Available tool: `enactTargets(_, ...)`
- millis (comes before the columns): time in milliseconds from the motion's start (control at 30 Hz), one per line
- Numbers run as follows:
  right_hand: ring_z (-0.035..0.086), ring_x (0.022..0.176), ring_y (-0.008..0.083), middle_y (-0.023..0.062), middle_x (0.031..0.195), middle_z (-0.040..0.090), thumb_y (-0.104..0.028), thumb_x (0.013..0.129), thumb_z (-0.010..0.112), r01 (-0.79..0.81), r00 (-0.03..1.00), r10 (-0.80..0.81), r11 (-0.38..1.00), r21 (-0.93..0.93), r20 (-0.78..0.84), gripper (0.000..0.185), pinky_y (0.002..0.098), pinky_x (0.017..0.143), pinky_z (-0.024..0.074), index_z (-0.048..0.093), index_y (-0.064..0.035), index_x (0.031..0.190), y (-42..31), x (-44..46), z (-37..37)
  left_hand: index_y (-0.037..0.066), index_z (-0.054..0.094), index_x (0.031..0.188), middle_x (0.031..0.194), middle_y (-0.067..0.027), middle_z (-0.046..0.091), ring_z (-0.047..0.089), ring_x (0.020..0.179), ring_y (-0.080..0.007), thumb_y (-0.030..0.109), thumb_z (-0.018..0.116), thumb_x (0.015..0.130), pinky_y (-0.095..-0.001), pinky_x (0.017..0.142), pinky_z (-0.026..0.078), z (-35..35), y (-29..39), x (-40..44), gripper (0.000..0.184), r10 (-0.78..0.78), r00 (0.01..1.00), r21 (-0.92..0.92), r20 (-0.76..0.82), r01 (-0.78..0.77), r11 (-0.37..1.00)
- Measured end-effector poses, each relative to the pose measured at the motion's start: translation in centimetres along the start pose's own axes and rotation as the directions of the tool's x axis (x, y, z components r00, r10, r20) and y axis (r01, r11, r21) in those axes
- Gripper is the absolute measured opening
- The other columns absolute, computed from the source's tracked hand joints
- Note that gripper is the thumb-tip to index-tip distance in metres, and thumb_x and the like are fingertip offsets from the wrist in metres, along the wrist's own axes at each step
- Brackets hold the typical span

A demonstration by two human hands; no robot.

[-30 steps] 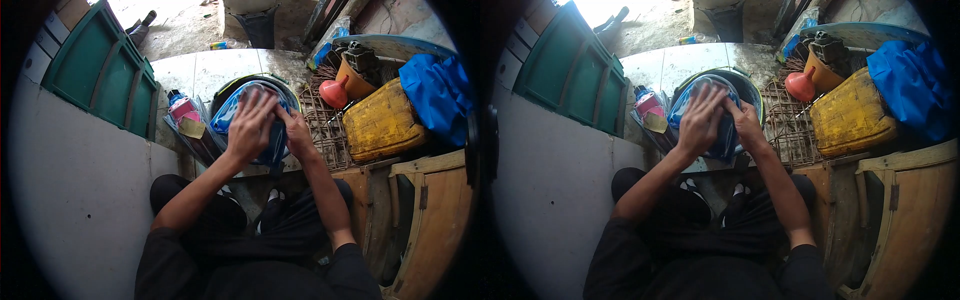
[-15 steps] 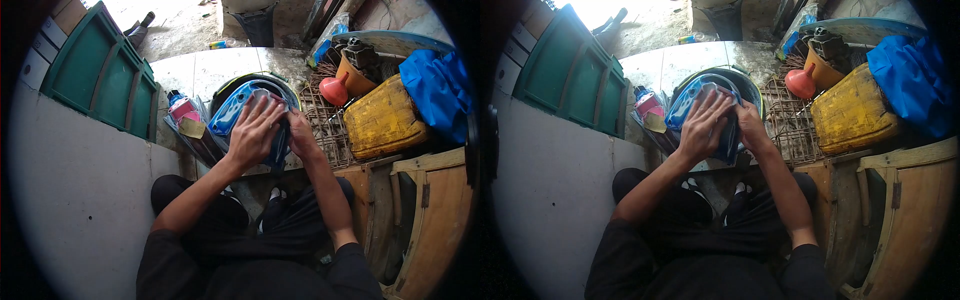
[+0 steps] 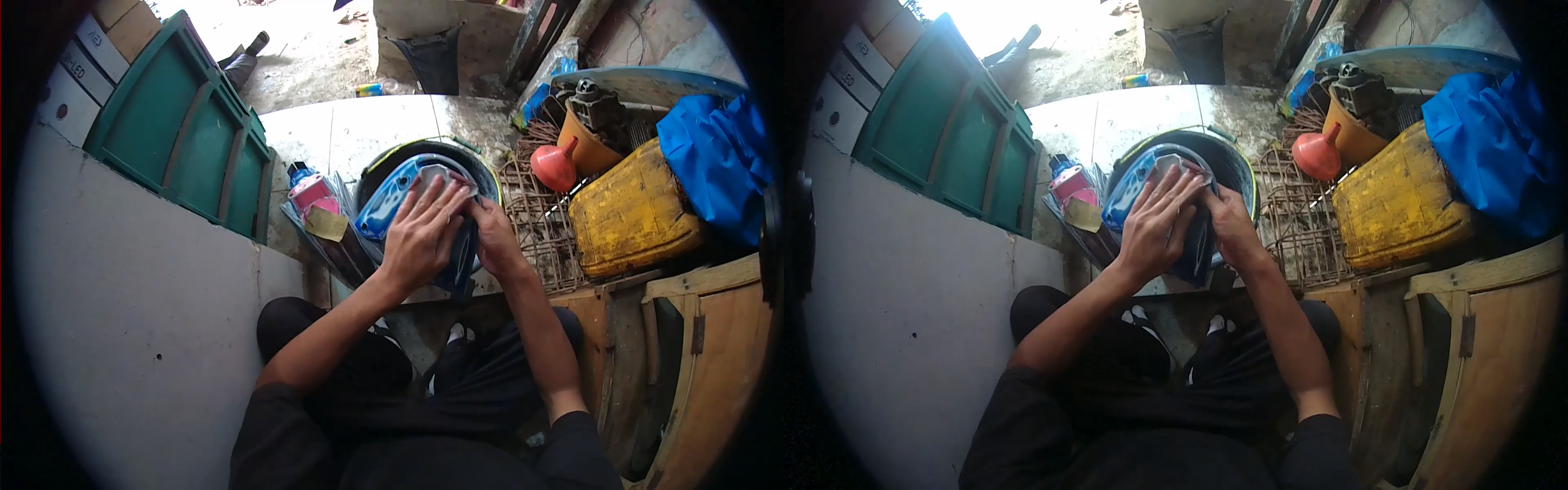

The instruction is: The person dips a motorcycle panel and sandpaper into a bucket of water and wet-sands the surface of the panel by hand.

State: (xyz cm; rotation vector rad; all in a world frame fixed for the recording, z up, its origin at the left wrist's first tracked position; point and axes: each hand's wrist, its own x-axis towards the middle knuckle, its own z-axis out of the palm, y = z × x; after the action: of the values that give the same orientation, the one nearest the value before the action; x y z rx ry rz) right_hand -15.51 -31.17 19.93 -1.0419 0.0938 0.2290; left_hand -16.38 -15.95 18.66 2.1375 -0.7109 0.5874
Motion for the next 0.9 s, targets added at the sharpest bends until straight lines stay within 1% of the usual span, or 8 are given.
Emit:
enactTargets(67, 0.064, 0.088, 0.0058, 0.0015, 0.102, 0.071, -0.022, 0.105, 0.06, -0.073, 0.997, 0.074, 0.992, -0.103, 0.009, 0.026, 0.0214, 0.077, 0.0519, 0.069, -0.0024, 0.12, 0.7, 0.5, -0.9, 0.008, 0.063, 0.136, 0.142, -0.0163, 0.06, 0.046, 0.142, -0.0348, 0.015, 0.059, 0.099, -0.0517, 0.121, 0.028, 0.3, -0.9, 0.5, 0.038, -0.194, 0.98, 0.02, -0.043, 0.195, 0.981)
enactTargets(233, 0.061, 0.086, 0.0025, 0.0, 0.099, 0.071, -0.022, 0.104, 0.061, 0.088, 0.996, -0.073, 0.911, -0.403, 0.052, 0.027, 0.0205, 0.074, 0.05, 0.071, 0.0001, 0.116, 0.4, 0.1, -1.0, 0.006, 0.061, 0.139, 0.145, -0.0177, 0.057, 0.039, 0.146, -0.0372, 0.014, 0.054, 0.101, -0.0512, 0.122, 0.026, -0.7, -0.8, 0.3, 0.04, -0.174, 0.984, -0.063, 0.031, 0.176, 0.982)
enactTargets(400, 0.06, 0.085, 0.0026, -0.0001, 0.098, 0.071, -0.021, 0.103, 0.064, 0.102, 0.994, -0.085, 0.928, -0.36, 0.061, 0.024, 0.0205, 0.073, 0.0496, 0.072, -0.0005, 0.114, 0.5, 0.1, -0.8, 0.005, 0.061, 0.138, 0.144, -0.0184, 0.057, 0.043, 0.144, -0.0374, 0.014, 0.053, 0.102, -0.0494, 0.12, 0.03, 0.0, 0.0, -0.1, 0.039, -0.082, 0.996, -0.072, -0.021, 0.08, 0.994)
enactTargets(533, 0.061, 0.082, 0.0024, -0.0004, 0.095, 0.071, -0.021, 0.102, 0.066, 0.046, 0.999, -0.05, 0.909, -0.414, 0.001, 0.023, 0.0208, 0.07, 0.05, 0.072, -0.0005, 0.111, 0.3, 0.2, -0.8, 0.006, 0.061, 0.139, 0.145, -0.0187, 0.057, 0.043, 0.144, -0.0365, 0.015, 0.056, 0.101, -0.0499, 0.12, 0.031, 0.0, -0.7, 0.3, 0.039, -0.268, 0.964, -0.081, -0.009, 0.266, 0.961)
enactTargets(633, 0.061, 0.083, 0.0023, -0.0006, 0.095, 0.072, -0.021, 0.101, 0.068, 0.116, 0.993, -0.114, 0.931, -0.345, 0.027, 0.024, 0.0206, 0.071, 0.0494, 0.072, -0.0002, 0.11, 0.7, 0.5, -1.4, 0.007, 0.062, 0.138, 0.142, -0.0196, 0.058, 0.046, 0.142, -0.036, 0.016, 0.057, 0.1, -0.0512, 0.118, 0.033, -0.2, 0.2, -0.3, 0.039, -0.041, 0.999, -0.022, -0.009, 0.041, 0.999)
enactTargets(733, 0.061, 0.081, 0.0016, -0.0008, 0.096, 0.073, -0.02, 0.1, 0.069, 0.074, 0.995, -0.092, 0.91, -0.408, -0.025, 0.023, 0.0198, 0.071, 0.0495, 0.073, -0.0006, 0.111, 0.1, 0.2, -0.6, 0.006, 0.062, 0.136, 0.141, -0.0186, 0.06, 0.045, 0.142, -0.0367, 0.014, 0.055, 0.101, -0.0499, 0.118, 0.033, 0.2, -0.7, 0.2, 0.037, -0.225, 0.974, -0.065, -0.032, 0.223, 0.973)
enactTargets(867, 0.06, 0.078, 0.0014, -0.0011, 0.095, 0.072, -0.02, 0.099, 0.07, 0.074, 0.997, -0.073, 0.927, -0.367, 0.018, 0.023, 0.0191, 0.068, 0.0482, 0.073, -0.0007, 0.111, -0.3, 0.0, -1.1, 0.004, 0.063, 0.134, 0.14, -0.019, 0.06, 0.047, 0.14, -0.0391, 0.015, 0.053, 0.101, -0.0468, 0.115, 0.037, -1.0, -0.7, 0.1, 0.036, -0.115, 0.992, 0.006, -0.043, 0.115, 0.993)
enactTargets(900, 0.06, 0.078, 0.0015, -0.0011, 0.095, 0.072, -0.02, 0.099, 0.071, 0.061, 0.998, -0.049, 0.931, -0.361, 0.042, 0.023, 0.0191, 0.069, 0.0484, 0.073, -0.0007, 0.111, -0.2, 0.1, -1.3, 0.005, 0.062, 0.135, 0.14, -0.02, 0.06, 0.046, 0.14, -0.0397, 0.014, 0.052, 0.102, -0.0456, 0.116, 0.036, -0.8, -0.8, 0.5, 0.036, -0.228, 0.97, -0.057, -0.08, 0.224, 0.973)
